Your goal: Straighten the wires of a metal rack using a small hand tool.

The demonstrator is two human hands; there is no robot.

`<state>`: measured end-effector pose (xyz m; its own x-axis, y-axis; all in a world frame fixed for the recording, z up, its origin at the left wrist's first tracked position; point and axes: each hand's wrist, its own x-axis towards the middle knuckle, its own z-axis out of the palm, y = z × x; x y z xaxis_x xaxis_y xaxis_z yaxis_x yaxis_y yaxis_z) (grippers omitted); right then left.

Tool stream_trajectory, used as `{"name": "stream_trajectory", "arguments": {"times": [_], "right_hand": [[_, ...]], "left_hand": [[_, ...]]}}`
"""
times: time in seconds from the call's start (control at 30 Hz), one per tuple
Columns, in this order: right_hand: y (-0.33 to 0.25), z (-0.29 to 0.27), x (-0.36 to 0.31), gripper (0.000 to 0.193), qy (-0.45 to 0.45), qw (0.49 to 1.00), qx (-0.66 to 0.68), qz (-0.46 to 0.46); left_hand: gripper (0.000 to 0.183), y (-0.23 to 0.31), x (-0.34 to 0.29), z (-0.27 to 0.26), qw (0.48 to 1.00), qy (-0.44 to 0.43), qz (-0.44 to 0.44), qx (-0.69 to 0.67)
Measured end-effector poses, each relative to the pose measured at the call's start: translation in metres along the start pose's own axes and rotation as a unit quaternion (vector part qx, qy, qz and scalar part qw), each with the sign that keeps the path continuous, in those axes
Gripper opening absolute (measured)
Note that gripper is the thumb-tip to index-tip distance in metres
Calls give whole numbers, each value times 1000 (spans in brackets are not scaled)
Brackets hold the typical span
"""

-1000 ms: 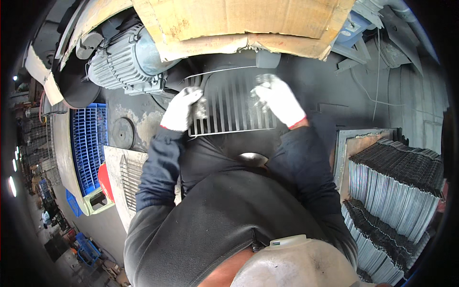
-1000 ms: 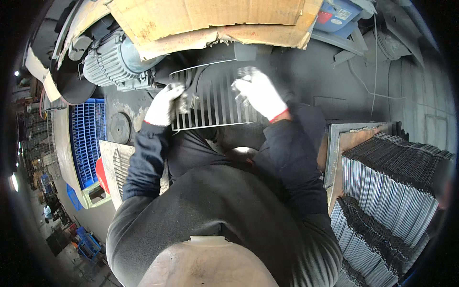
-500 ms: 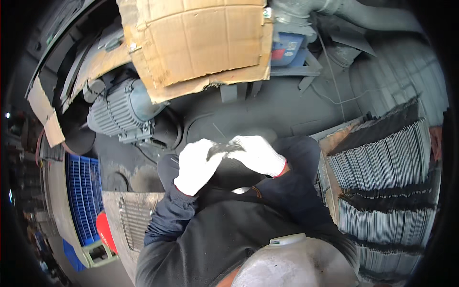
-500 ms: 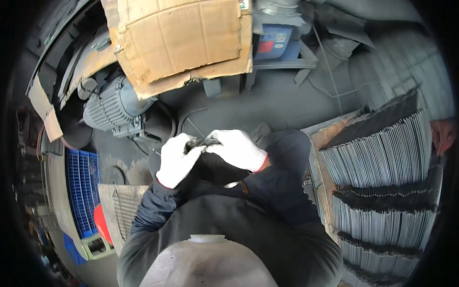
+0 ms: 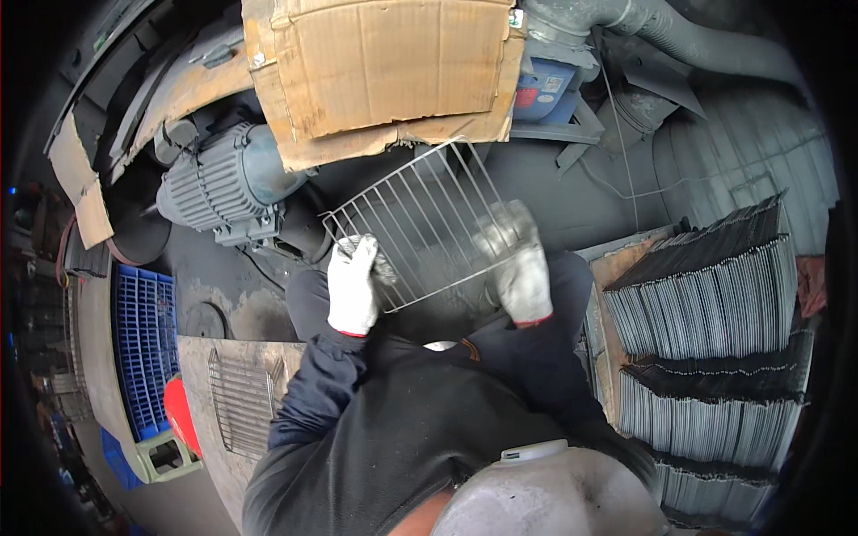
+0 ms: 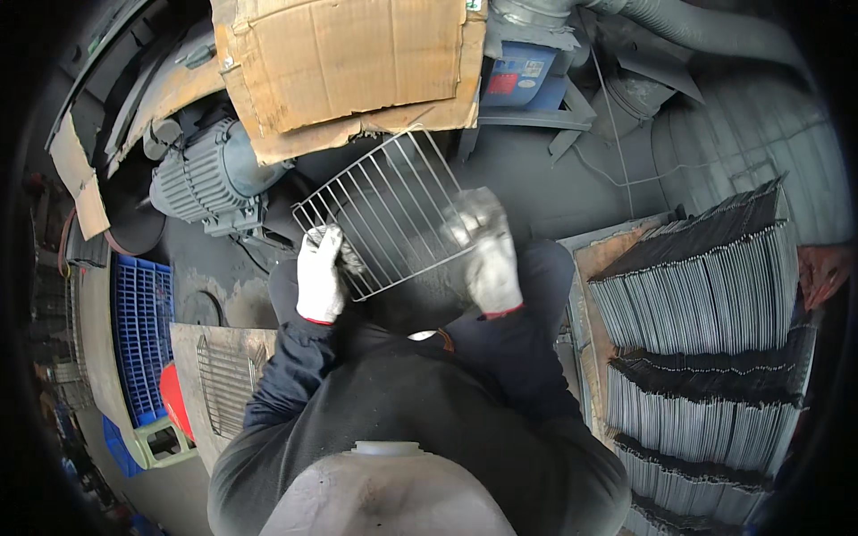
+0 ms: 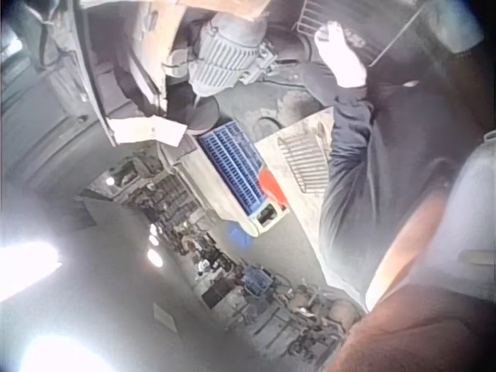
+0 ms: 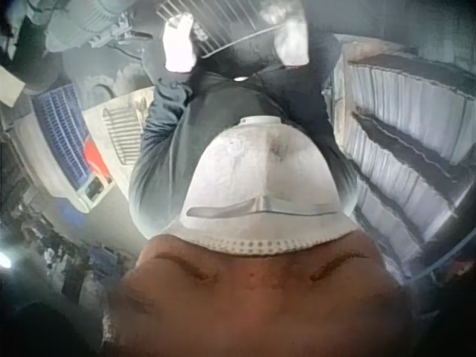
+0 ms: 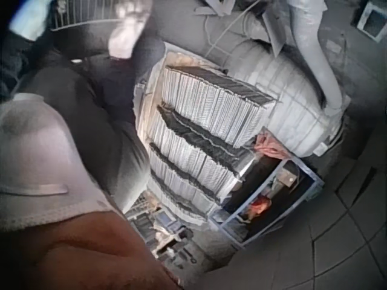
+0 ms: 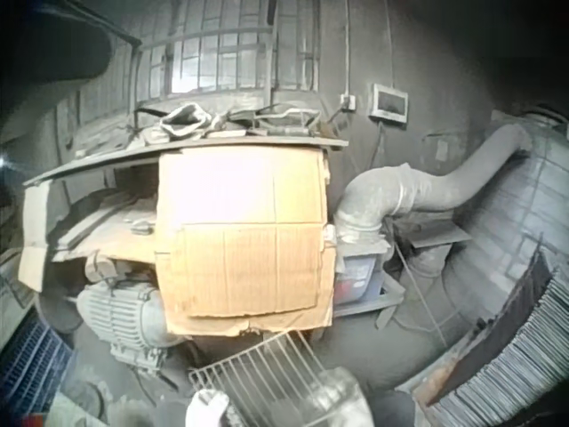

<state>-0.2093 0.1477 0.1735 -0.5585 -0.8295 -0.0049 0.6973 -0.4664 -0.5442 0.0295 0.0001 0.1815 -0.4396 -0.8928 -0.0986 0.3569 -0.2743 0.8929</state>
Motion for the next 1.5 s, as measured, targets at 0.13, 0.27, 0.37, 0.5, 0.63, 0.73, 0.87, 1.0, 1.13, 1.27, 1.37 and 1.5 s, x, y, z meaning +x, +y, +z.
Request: {"name": "stream_trajectory", "arguments": {"times": [0.13, 0.27, 0.37, 0.5, 0.63, 0.73, 0.87, 1.0, 1.13, 1.27, 1.37, 1.5], "right_hand": [[-27, -26, 40, 57, 10, 979, -168, 115], [-28, -29, 55, 54, -25, 923, -316, 220], [-39, -27, 72, 30, 82, 923, -355, 123], [-43, -26, 87, 30, 106, 917, -359, 140], [5, -9, 101, 25, 59, 915, -366, 157], [34, 4, 104, 19, 71, 891, -402, 199], [-2, -7, 93, 24, 68, 889, -432, 132], [-30, -26, 85, 27, 147, 907, -378, 113], [3, -13, 95, 25, 78, 916, -371, 134], [36, 0, 101, 21, 31, 914, -357, 190], [-6, -12, 91, 23, 83, 901, -403, 137], [-40, -26, 85, 33, 182, 916, -338, 120]], "left_hand": [[19, 4, 9, -15, 994, 49, -93, 36], [19, -17, 36, 1, 976, -49, -199, 73], [21, -31, 71, 18, 973, -93, -211, 19], [20, -40, 90, 18, 969, -97, -228, 17], [18, -20, 88, -17, 973, -34, -226, 21], [18, 1, 85, -38, 965, 15, -258, 48], [22, -17, 83, -1, 977, 10, -195, 88], [21, -42, 97, 29, 968, -110, -219, 53], [18, -18, 92, -11, 970, -34, -206, 123], [18, 5, 92, -39, 968, -4, -237, 81], [19, -18, 92, -4, 968, -48, -233, 82], [18, -45, 100, 32, 957, -128, -260, 21]]}}
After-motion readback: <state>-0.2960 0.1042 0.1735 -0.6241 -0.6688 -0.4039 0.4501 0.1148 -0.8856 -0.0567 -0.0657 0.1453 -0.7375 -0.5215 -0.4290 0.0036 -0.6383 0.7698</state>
